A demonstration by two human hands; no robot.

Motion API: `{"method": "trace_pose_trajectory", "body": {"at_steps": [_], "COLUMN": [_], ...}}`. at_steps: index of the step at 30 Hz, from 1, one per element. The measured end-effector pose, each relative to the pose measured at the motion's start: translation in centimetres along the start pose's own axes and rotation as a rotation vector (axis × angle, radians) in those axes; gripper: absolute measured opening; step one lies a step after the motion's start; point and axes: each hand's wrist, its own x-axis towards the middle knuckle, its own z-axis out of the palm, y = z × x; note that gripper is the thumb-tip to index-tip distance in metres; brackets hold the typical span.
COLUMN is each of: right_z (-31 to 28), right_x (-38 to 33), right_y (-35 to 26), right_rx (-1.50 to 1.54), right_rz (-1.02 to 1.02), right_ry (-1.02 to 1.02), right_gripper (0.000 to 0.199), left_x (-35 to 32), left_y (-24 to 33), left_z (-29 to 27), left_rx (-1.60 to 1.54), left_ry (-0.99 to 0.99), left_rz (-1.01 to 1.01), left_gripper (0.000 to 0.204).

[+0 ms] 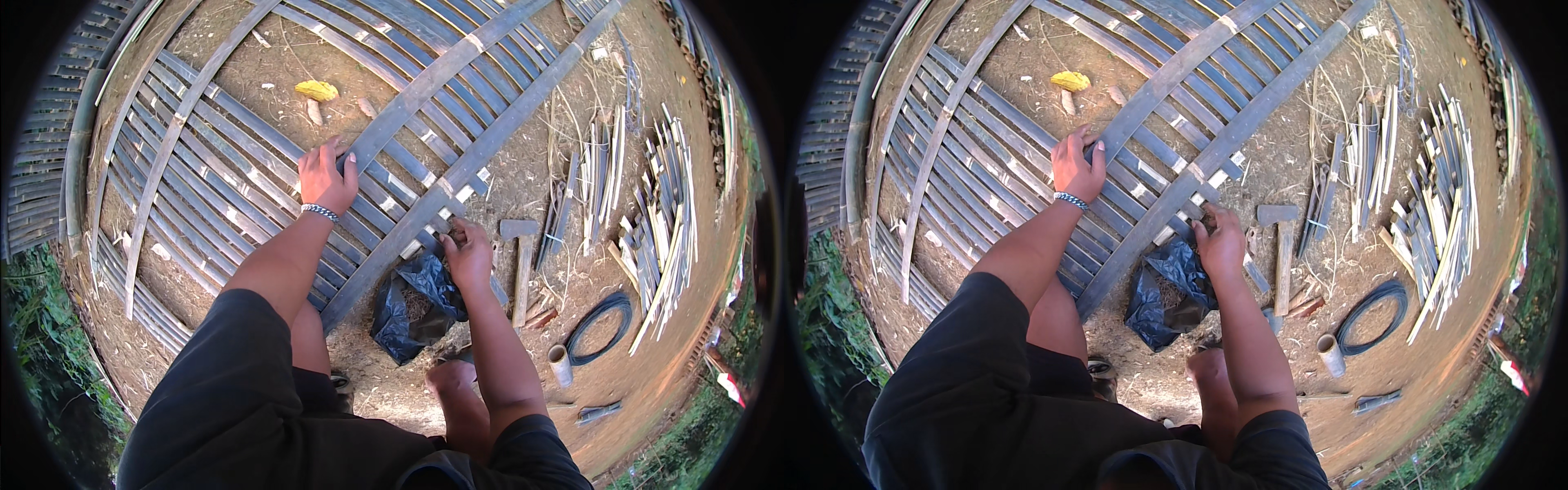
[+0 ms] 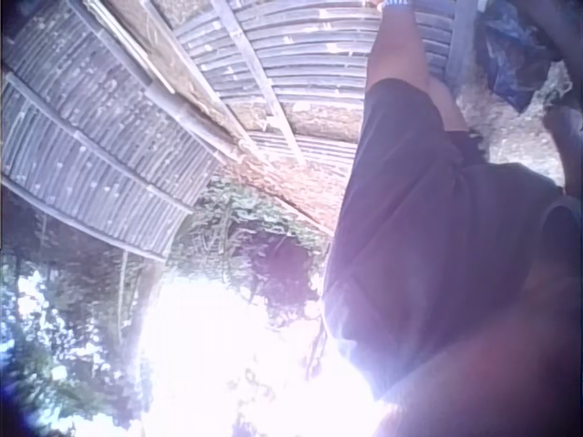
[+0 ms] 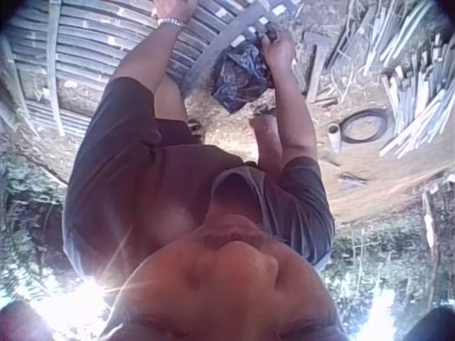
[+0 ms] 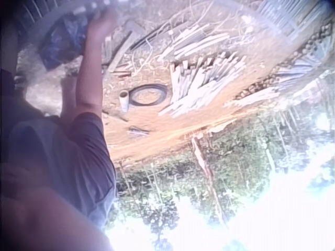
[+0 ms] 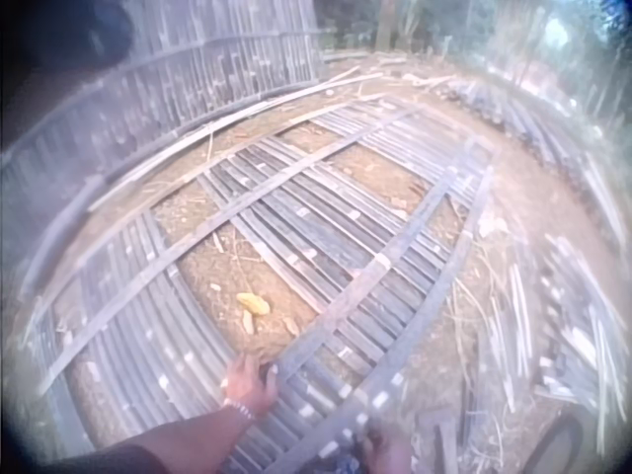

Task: The person builds a bamboo structure, hammering wooden pegs into a lattice of bamboo slats and picking up pegs from a black bag.

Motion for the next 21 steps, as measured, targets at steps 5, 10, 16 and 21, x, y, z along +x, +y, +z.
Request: {"method": "trace_pose_trajectory", "body": {"at_steps": [5,10,16,21], "right_z": [-0.4,-1.7,-6.6,-10.9], "right_x": [0.1,1.3,3.1,3.4], "right_y": [-0.3,-1.2,-1.4,1.7], "right_rx": [0.026,0.055,0.066,-0.022], "right_rz": [-0.02,-0.02,-0.111,-0.124], "right_ry": [0.023,0.038,0.046,0.001], "right_gripper": [0.04,0.041,0.041,0.04], "left_x": [0.2,0.3,0.4,0.3], "left_y": [0.0,0.0,0.0,0.1], "left_z": [0.2,0.5,0.6,0.8], "left_rx": [0.093,0.133,0.161,0.165], "left_ry": [-0.025,-0.107,-0.113,-0.133], "left_rz": [-0.002,-0.045,-0.011,-0.011], "left_gripper": [0.037,0.038,0.038,0.037]}}
